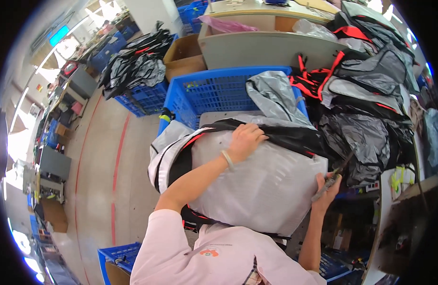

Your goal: Trimming excess loose threads from manufactured bags using small scissors.

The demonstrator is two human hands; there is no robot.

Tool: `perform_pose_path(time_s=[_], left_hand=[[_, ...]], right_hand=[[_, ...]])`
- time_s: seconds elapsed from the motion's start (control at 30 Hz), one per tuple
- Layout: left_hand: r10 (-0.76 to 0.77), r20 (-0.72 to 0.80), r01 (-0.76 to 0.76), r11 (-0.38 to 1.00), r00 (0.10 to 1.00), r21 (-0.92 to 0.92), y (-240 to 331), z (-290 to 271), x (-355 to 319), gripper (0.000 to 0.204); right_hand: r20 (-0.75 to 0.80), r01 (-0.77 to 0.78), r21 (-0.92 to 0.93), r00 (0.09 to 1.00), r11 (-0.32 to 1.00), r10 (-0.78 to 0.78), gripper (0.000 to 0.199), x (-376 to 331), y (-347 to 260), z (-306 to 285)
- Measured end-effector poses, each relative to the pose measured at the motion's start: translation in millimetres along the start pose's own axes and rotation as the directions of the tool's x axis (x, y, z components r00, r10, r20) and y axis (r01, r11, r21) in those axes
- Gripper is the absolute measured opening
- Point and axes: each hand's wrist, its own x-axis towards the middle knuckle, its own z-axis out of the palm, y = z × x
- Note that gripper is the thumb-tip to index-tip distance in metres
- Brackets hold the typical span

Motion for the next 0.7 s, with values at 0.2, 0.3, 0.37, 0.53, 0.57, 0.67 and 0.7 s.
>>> perform_pose_path(time_s=[0.2, 0.3, 0.37, 0.53, 0.57, 0.67, 0.7], left_hand=[[-0.051, 0.117, 0.057, 0.997, 0.992, -0.051, -1, -3, 7, 0.022], [-0.112, 0.161, 0.127, 0.988, 0.981, -0.088, -13, -14, 7, 0.02], [-0.119, 0.188, 0.144, 0.981, 0.975, -0.128, 1, -32, 21, 0.019], [-0.324, 0.223, 0.383, 0.865, 0.919, -0.324, 17, -88, 31, 0.027], [-0.404, 0.234, 0.46, 0.84, 0.884, -0.288, 16, -107, 29, 0.029], [-0.43, 0.135, 0.45, 0.839, 0.893, -0.306, 14, -155, 14, 0.032], [-0.47, 0.037, 0.433, 0.777, 0.882, -0.458, 10, -167, 5, 0.03]], right_hand=[[-0.026, -0.078, 0.015, 0.997, 0.997, 0.078, 0.027, -10, -10, 2], [-0.009, -0.094, 0.064, 0.995, 0.994, 0.095, 0.029, -17, -9, 11], [-0.017, -0.112, 0.059, 0.993, 0.992, 0.114, 0.031, -22, -17, -1], [-0.071, -0.18, 0.383, 0.972, 0.906, 0.223, 0.025, -31, -15, -35], [-0.062, -0.18, 0.436, 0.972, 0.882, 0.228, 0.026, -32, -15, -43], [-0.055, -0.172, 0.389, 0.976, 0.905, 0.209, 0.025, -34, -11, -59], [-0.048, -0.196, 0.435, 0.969, 0.879, 0.241, 0.025, -37, -7, -62]])
